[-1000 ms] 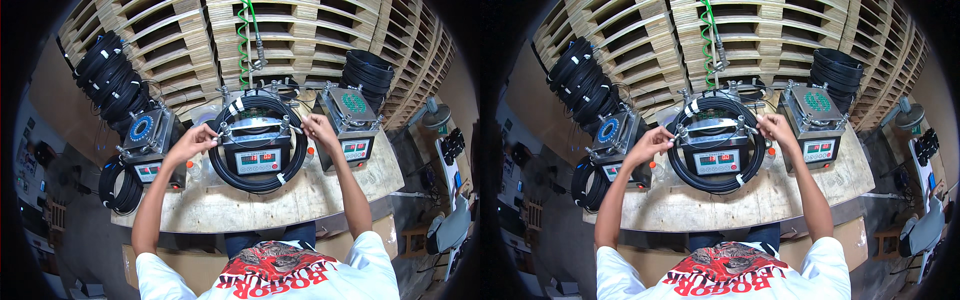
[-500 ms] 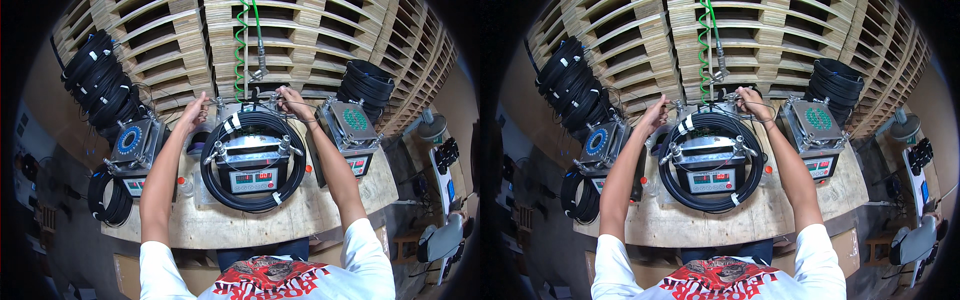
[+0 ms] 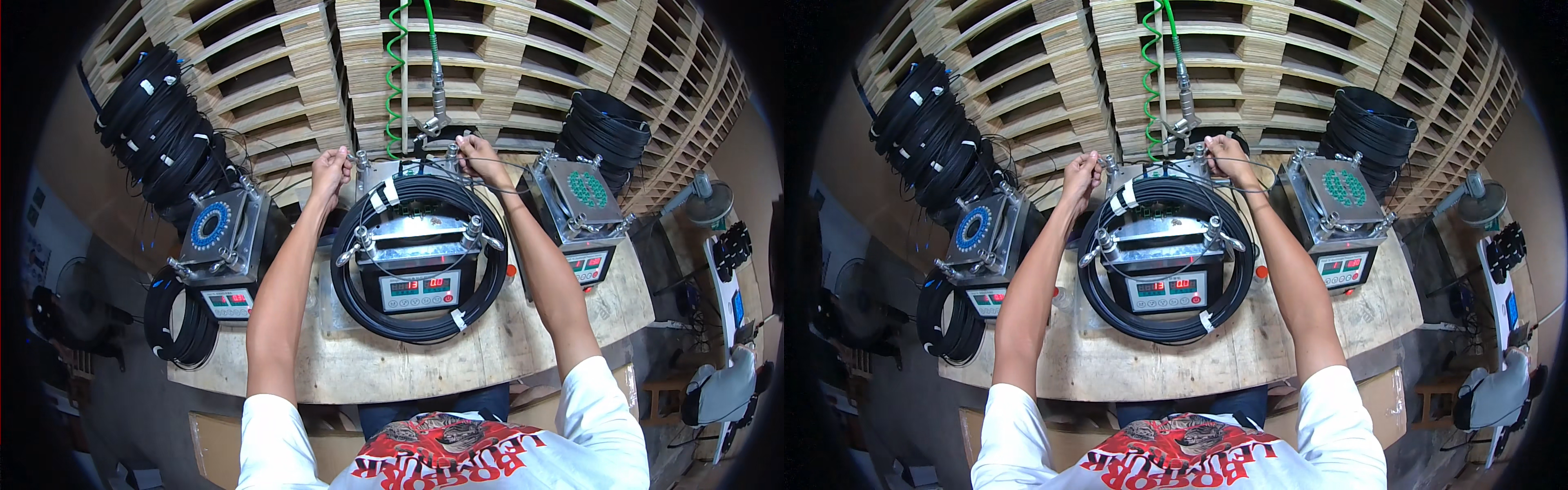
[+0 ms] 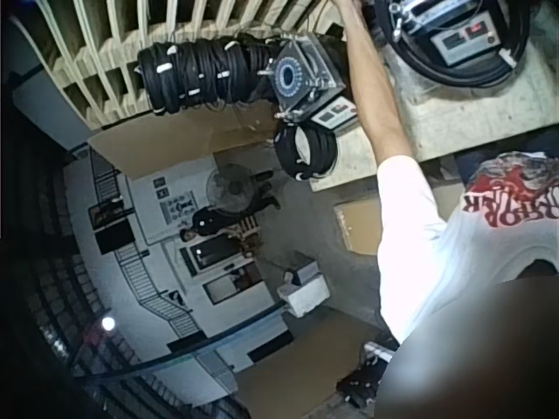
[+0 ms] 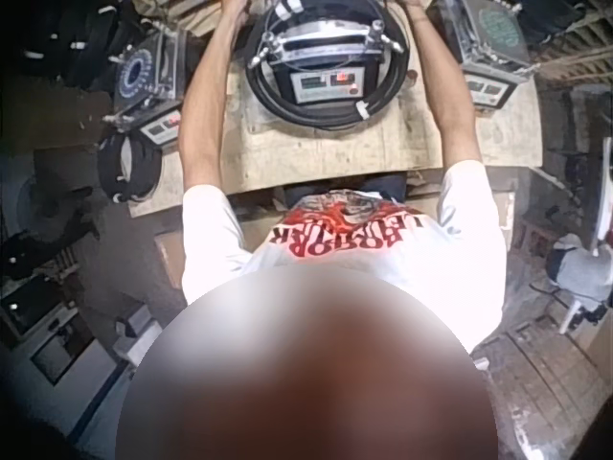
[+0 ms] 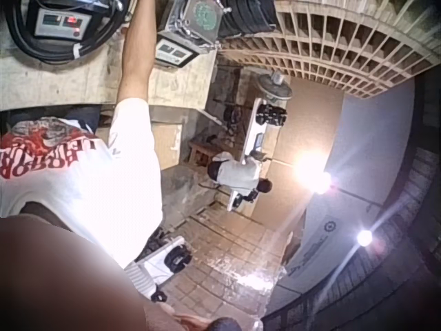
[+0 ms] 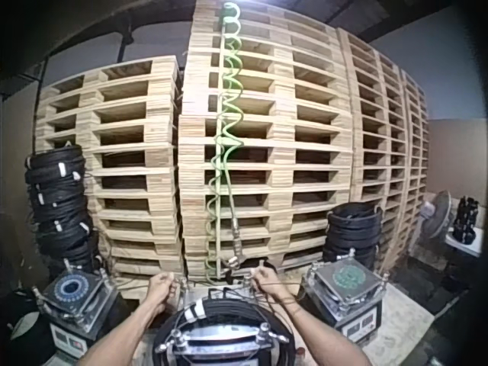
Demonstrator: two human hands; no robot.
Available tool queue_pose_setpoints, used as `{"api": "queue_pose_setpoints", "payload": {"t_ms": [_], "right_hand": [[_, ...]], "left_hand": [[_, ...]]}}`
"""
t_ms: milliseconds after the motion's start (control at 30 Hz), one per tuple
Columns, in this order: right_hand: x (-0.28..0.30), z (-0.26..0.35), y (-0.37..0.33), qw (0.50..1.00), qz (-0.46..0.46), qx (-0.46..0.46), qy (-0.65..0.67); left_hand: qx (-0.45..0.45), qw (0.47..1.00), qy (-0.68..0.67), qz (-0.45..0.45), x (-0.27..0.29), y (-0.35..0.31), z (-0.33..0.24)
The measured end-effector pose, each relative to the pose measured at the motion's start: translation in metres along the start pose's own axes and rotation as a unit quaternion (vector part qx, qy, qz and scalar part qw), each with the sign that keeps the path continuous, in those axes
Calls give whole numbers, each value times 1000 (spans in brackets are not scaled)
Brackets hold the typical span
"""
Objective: Processing the ends of black cable coils using industrial crimping or stripping machines.
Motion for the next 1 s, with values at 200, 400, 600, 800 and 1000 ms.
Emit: {"api": "queue_pose_setpoints", "payload": {"t_ms": [200, 400, 600, 800, 1000], "right_hand": [[0, -2, -14, 980, -91, 132, -114], [7, 14, -53, 942, -133, 172, -254], [16, 11, -83, 982, -38, -3, -185], [-31, 32, -109, 954, -148, 124, -230], [-24, 30, -90, 928, -203, 153, -271]], "left_hand": [[46, 985, 166, 18, -3, -36, -32], [-7, 937, 326, 125, -34, -75, -73], [-18, 946, 306, 108, -68, -61, -48], [-76, 940, 330, -32, -46, -62, -62], [-102, 935, 337, -36, -48, -58, -72]]}}
Point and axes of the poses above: each hand's wrist, its own y-axis towards the middle knuckle, its own x-axis out of the back of the hand, z = x × y, the point moved 8 cm from there along y, towards the middle knuckle, and after that the axes turned 15 degrees about -x, right-handed, at the moved point
